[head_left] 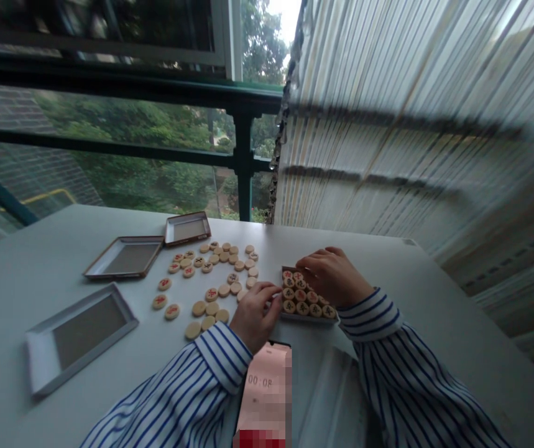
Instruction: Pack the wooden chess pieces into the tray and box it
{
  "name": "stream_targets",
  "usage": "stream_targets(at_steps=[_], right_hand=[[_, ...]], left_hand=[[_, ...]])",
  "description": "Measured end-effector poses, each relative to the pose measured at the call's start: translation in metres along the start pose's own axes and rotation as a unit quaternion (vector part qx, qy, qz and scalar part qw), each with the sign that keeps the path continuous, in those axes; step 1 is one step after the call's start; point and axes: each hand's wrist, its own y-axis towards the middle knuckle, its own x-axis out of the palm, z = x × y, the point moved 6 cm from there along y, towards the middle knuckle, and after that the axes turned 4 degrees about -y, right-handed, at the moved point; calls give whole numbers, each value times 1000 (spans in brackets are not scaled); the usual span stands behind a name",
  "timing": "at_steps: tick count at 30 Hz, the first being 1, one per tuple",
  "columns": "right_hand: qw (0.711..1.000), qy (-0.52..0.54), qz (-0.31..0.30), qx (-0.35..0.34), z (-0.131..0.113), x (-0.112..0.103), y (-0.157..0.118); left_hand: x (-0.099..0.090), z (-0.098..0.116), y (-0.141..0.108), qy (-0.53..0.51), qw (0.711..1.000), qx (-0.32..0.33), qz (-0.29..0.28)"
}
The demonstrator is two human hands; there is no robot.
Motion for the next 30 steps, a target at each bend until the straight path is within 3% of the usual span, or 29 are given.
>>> stream_targets(at_steps=[13, 24, 30], right_hand=[[998, -17, 53, -6, -6, -17, -3], [995, 4, 95, 18, 0, -31, -7], [995, 8, 98, 15, -1, -35, -7]], left_hand=[[-14, 6, 3, 9, 999, 28, 41], [-50, 10, 10, 45, 995, -15, 86], [-86, -1, 14, 63, 991, -43, 114]])
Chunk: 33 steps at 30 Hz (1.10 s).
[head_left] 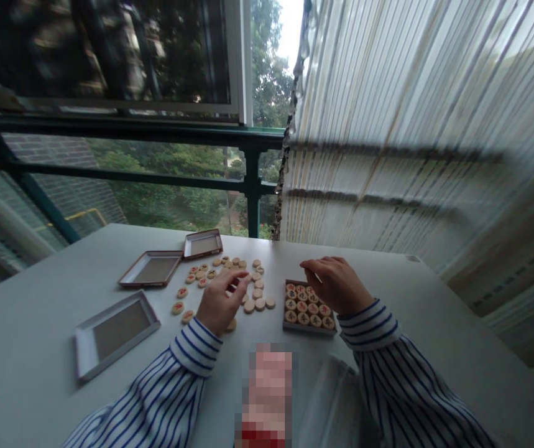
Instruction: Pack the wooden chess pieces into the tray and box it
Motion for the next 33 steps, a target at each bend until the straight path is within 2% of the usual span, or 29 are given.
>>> stream_targets(at_steps=[2, 8, 14, 21, 25, 29, 33], right_hand=[[1000, 3, 3, -5, -1, 0, 0], [1000, 15, 5, -22, -7, 4, 0], [999, 21, 10, -34, -13, 11, -1], [997, 55, 9, -51, -20, 22, 0], [994, 98, 12, -48, -25, 24, 5], [989, 135, -6, -55, -34, 29, 26], [987, 147, -26, -61, -47, 40, 61]], left_hand=[[-15, -7, 6, 15, 1000, -2, 19], [-59, -40, 18, 36, 993, -60, 90], [-80, -70, 18, 71, 986, -85, 128], [-77, -88, 13, 154, 981, -16, 115], [-68, -94, 11, 207, 974, 8, 96], [-56, -98, 10, 234, 969, 24, 81], [-48, -97, 7, 245, 965, 40, 81]])
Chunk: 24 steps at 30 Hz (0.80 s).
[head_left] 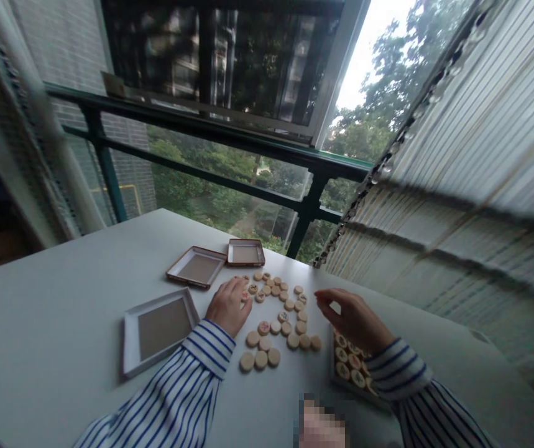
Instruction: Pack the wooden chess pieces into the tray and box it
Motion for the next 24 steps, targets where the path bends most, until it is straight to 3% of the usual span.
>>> stream_targets(at_steps=[5, 10, 24], right_hand=[[1000, -9, -14, -25, -8, 21, 46], [997, -16, -69, -21, -14, 46, 76], [984, -109, -144, -2, -19, 103, 118]], left_hand=[[0, 1, -2, -9, 1000, -14, 8], [0, 1, -2, -15, 999, -29, 6], [4, 6, -2, -31, 998, -49, -34]])
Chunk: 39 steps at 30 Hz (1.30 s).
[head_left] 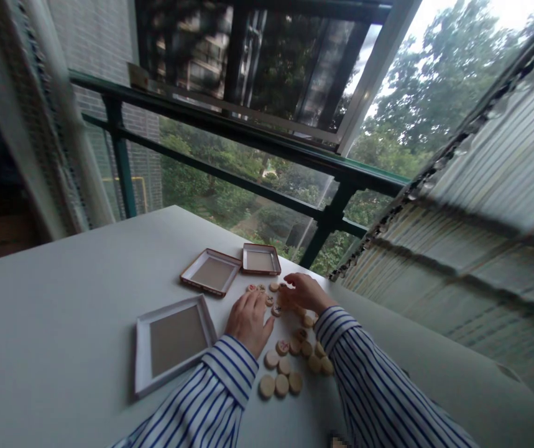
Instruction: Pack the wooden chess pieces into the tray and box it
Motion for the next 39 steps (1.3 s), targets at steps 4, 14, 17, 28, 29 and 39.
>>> stream_targets(at_steps=[4, 14, 17, 28, 29, 39], right_hand=[[1000, -15, -15, 12, -2, 7, 6], [998, -33, -33, 48, -2, 13, 14], [997, -36, -30, 55, -2, 14, 15], [997, -27, 55, 44, -4, -14, 2], [997, -25, 63, 41, -5, -18, -1], [991, 1, 135, 9, -13, -41, -28]], left_hand=[[2, -1, -1, 6, 1000, -9, -14], [2, 0, -1, 13, 1000, -11, -8], [1, 0, -1, 11, 1000, -10, 0], [-3, 2, -2, 17, 1000, 5, 24], [-3, 2, -2, 18, 999, 7, 26], [-5, 2, 1, 27, 998, 21, 50]])
